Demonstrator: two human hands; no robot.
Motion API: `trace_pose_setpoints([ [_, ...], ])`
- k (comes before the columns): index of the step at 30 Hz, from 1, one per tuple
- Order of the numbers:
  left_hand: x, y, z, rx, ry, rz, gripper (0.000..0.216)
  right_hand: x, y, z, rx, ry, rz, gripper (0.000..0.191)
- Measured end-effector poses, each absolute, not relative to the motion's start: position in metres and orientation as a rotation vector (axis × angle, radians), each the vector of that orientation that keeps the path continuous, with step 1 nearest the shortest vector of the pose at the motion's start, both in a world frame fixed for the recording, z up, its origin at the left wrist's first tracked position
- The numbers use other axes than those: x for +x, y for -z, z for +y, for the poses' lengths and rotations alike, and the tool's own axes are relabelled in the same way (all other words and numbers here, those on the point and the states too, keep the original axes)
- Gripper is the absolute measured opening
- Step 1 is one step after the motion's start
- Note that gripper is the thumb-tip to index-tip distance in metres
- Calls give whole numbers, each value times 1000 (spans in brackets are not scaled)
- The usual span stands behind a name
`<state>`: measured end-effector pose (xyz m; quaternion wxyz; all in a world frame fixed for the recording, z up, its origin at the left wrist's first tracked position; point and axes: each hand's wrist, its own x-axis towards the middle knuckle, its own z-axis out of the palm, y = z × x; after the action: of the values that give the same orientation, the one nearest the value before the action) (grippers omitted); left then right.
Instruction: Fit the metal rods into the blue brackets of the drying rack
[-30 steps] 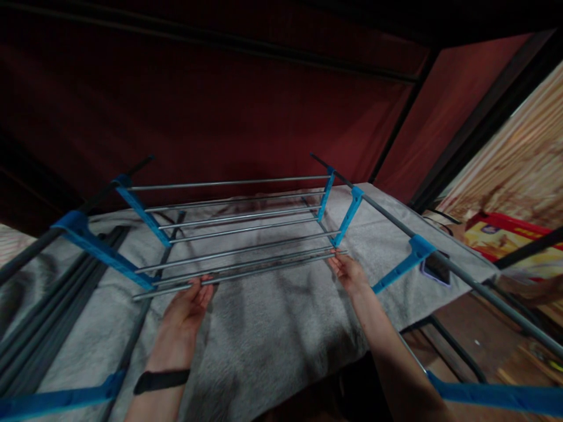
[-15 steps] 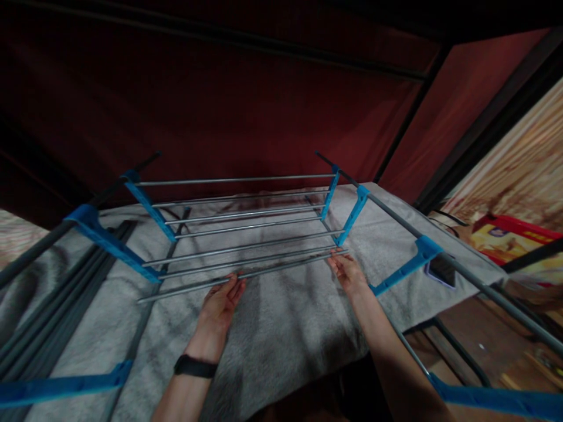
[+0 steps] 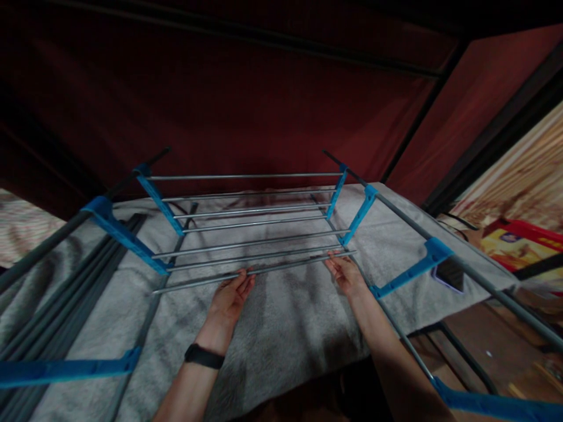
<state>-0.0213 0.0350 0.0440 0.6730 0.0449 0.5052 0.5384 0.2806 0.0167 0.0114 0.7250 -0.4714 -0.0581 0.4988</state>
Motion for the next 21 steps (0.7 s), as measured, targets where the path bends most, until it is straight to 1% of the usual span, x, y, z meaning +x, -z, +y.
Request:
trace_pose_setpoints([
  [10,-21,-40,32,123,-1198,1088,21,290,-11,15,-1075,-1147,-76,21],
  [21,-14,-28,21,157,-1100,1093,13,300,2,12,-1193,-1196,-109,25],
])
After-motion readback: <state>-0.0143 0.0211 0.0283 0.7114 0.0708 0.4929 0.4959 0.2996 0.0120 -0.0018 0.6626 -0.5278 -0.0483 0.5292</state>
